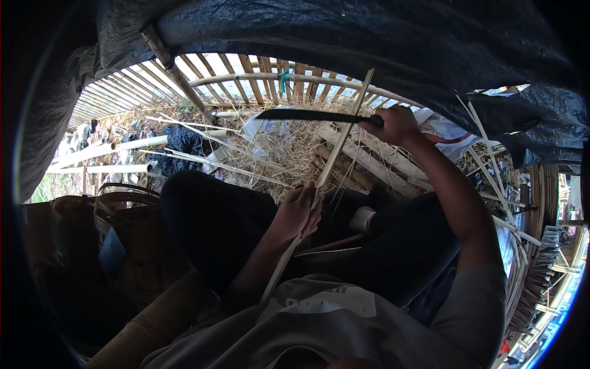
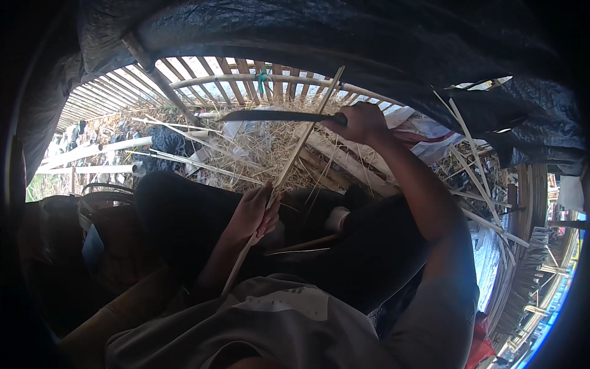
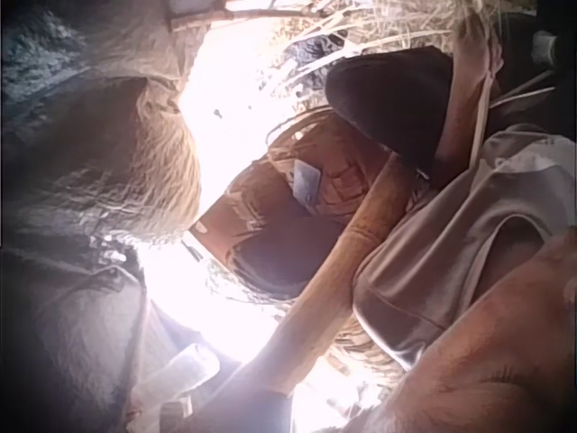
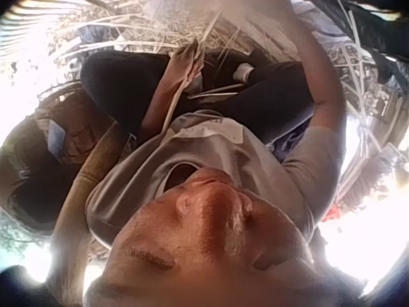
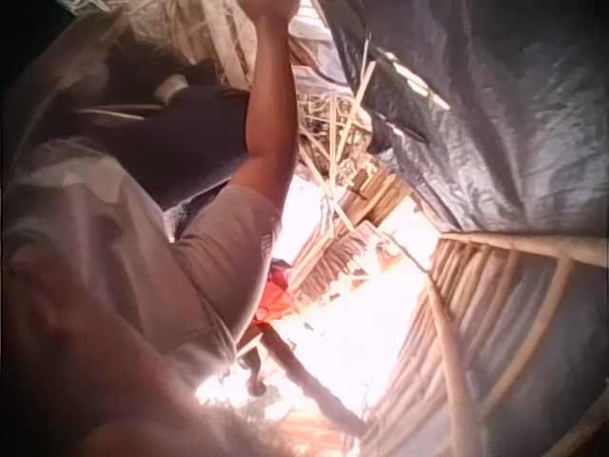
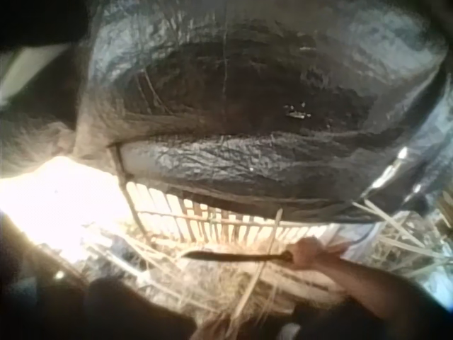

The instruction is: The person thins a bamboo strip by shaving its surface with a knife while holding it by hand.

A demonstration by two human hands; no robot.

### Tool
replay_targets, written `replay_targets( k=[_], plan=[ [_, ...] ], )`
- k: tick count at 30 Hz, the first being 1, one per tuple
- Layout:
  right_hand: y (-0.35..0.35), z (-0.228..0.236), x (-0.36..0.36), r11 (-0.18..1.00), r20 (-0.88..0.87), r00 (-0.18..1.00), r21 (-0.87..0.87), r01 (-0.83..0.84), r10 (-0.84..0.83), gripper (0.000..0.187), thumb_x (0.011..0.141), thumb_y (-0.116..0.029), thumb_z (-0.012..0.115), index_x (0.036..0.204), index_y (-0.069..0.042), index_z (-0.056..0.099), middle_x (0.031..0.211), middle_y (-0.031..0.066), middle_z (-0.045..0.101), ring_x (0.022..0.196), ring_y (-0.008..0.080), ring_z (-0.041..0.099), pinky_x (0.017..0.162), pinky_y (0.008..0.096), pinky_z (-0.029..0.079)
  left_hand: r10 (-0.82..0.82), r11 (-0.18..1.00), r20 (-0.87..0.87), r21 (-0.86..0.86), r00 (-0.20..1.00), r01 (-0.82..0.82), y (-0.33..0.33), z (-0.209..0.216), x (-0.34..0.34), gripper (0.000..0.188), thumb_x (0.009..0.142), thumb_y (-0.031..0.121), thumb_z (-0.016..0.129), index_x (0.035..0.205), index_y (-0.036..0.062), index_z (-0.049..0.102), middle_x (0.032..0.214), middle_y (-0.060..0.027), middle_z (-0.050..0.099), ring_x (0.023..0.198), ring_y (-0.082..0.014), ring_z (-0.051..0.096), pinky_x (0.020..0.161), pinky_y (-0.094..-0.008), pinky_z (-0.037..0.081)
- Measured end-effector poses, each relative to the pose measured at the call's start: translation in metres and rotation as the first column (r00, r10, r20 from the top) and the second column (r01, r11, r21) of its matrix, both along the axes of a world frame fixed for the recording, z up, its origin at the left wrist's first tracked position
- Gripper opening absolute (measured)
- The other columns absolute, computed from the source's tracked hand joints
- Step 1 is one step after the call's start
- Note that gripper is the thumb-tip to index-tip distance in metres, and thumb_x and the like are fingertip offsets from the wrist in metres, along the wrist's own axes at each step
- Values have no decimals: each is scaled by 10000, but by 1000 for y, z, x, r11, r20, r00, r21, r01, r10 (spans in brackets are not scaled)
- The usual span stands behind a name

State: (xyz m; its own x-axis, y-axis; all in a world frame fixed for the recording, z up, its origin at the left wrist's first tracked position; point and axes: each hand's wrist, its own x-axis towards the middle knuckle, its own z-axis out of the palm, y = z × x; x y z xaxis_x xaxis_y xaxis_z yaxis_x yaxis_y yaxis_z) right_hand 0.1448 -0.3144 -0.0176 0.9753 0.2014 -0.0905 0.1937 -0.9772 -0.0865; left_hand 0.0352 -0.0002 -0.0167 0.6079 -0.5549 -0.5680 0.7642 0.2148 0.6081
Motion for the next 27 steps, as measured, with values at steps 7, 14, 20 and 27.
replay_targets(
  k=[7,14,20,27],
  plan=[
    [-8,6,-5,988,-4,1000,156,-9,10,486,886,-538,621,838,-59,689,741,151,683,728,366,680,708,450,532,24,997,-97,-71,995,-30,4,0,4,403,1074,397,337,899,74,504,468,54,344,286,-57,303,276,-224,241],
    [-28,-5,3,983,35,990,129,130,-135,561,883,-596,589,829,-48,698,719,142,681,732,340,688,700,437,529,9,994,-147,-103,989,-24,6,0,3,399,1080,378,323,889,78,503,469,43,352,294,-65,305,288,-223,247],
    [-28,1,4,987,-172,983,131,91,-68,551,882,-583,603,1013,-59,716,936,164,709,903,351,679,818,430,525,-3,986,-162,-167,987,-24,4,4,4,378,1077,383,328,895,94,491,471,66,326,293,-46,279,283,-208,244],
    [-28,-11,3,986,-76,997,164,-10,23,594,850,-657,587,897,-81,725,825,150,702,852,336,686,825,453,520,7,989,-160,-147,987,-30,0,-1,3,361,1073,388,345,897,102,477,483,74,318,300,-37,273,281,-204,243]
  ],
)
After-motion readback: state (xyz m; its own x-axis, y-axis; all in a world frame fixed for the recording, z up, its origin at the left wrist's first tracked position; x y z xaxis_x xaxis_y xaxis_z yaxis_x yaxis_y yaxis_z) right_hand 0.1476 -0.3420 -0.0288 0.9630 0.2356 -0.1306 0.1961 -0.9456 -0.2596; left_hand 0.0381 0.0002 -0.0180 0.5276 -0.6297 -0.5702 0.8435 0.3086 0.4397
